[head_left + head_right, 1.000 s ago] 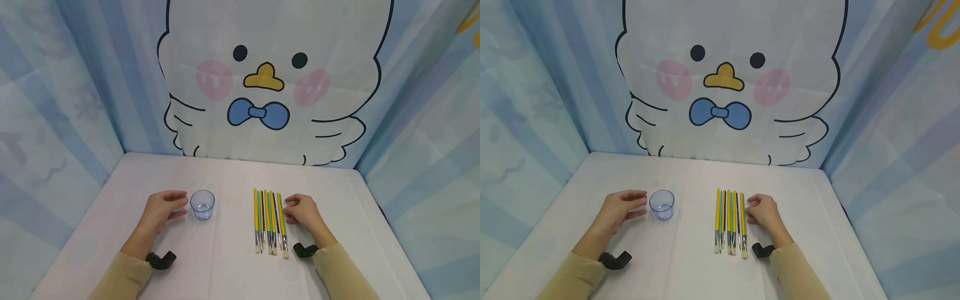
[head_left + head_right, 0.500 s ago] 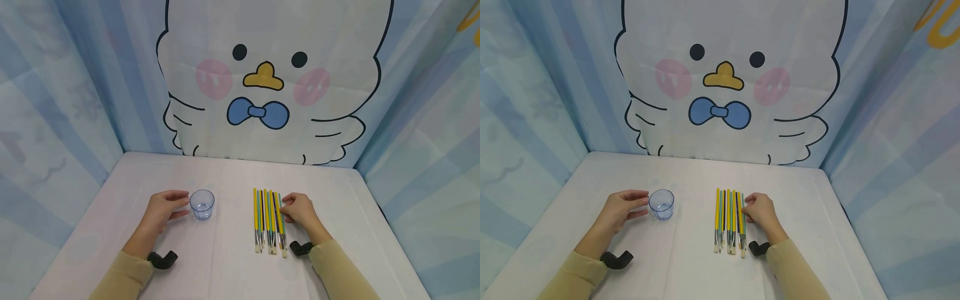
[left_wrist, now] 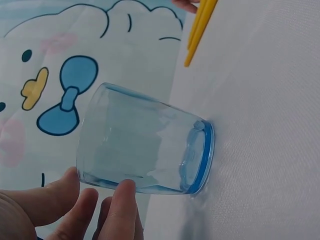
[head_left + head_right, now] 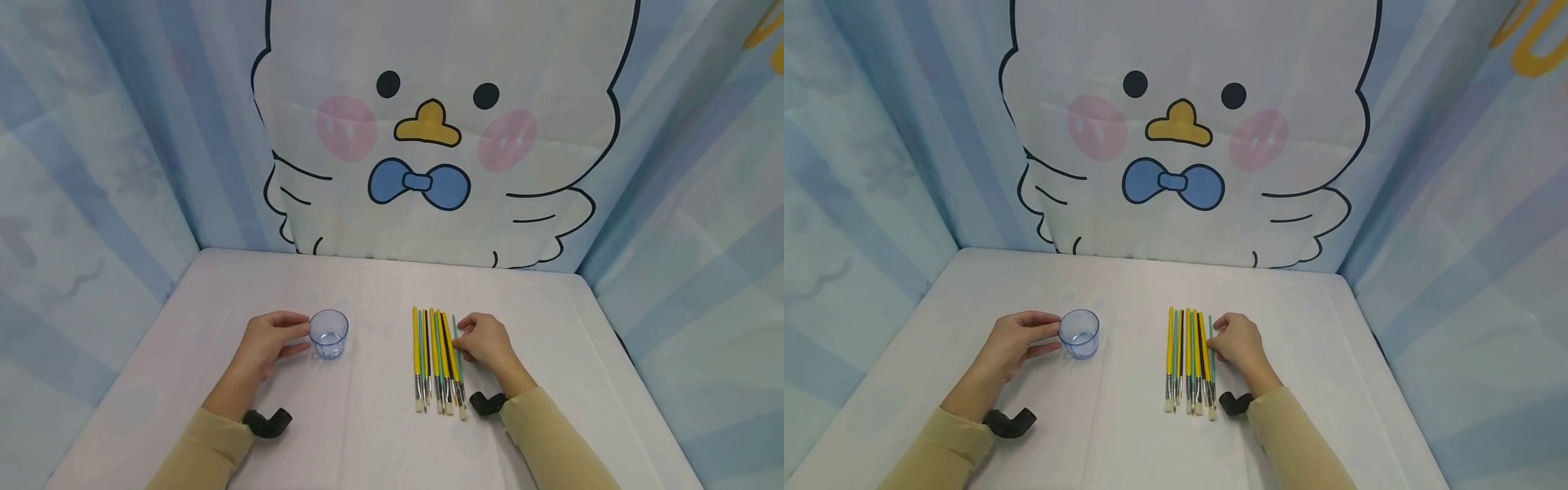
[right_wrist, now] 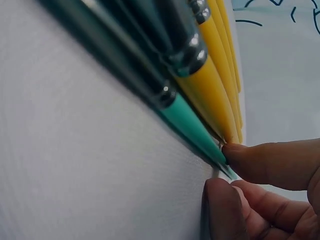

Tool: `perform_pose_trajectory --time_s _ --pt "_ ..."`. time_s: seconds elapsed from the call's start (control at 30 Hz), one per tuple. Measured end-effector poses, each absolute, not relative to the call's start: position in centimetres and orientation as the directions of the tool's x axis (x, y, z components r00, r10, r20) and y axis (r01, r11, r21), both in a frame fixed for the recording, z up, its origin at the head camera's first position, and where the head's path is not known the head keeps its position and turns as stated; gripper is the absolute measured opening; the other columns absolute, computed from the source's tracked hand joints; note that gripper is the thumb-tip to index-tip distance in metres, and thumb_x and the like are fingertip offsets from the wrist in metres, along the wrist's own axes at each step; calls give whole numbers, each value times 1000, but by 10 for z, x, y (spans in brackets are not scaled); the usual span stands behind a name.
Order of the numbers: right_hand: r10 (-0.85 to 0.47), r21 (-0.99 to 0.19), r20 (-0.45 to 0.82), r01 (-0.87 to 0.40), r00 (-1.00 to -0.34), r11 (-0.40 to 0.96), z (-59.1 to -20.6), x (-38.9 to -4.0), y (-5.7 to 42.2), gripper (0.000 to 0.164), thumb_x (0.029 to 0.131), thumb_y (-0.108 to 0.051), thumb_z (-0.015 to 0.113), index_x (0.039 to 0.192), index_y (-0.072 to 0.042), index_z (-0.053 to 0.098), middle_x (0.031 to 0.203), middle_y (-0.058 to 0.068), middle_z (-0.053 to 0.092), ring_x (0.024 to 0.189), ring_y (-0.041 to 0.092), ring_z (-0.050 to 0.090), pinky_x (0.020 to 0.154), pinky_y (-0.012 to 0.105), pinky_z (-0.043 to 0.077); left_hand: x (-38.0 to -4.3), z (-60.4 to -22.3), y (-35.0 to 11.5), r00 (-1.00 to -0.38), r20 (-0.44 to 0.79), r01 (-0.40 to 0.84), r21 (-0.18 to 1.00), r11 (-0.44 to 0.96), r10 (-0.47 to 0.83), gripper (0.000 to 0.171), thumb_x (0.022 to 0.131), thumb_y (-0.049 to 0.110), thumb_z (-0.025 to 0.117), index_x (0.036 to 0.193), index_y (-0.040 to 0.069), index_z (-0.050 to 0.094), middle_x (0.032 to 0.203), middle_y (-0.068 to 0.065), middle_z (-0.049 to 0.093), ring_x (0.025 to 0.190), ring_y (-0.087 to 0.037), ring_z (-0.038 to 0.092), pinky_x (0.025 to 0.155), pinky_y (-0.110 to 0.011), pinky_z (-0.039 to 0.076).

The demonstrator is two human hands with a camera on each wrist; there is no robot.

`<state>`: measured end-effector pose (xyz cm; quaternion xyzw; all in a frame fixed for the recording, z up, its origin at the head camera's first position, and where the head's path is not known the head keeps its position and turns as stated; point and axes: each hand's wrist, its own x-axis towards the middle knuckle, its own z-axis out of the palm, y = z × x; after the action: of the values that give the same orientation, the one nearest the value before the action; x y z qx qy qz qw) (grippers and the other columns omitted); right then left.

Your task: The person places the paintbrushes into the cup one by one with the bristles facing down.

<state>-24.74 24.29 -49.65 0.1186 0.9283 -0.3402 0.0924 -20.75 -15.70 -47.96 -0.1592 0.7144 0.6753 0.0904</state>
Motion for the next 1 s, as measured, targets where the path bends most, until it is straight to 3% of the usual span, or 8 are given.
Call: perform_pose_trajectory --time_s 0.6,1.0 --pt "198 -581 -268 322 -943 747 -495 -251 241 30 88 -6 78 117 -3 71 98 12 72 61 16 66 54 24 55 -208 -483 -157 -940 -328 -331 943 24 -92 33 100 8 77 130 -4 70 121 -14 68 99 -17 73 84 -32 70" --pt "210 -703 -261 335 -942 628 -489 -251 244 34 90 -1 73 124 -4 68 99 14 67 69 19 64 57 25 62 -209 -484 -157 -936 -342 -344 939 15 -80 35 100 8 77 131 -5 69 124 -16 68 102 -20 75 84 -33 71"
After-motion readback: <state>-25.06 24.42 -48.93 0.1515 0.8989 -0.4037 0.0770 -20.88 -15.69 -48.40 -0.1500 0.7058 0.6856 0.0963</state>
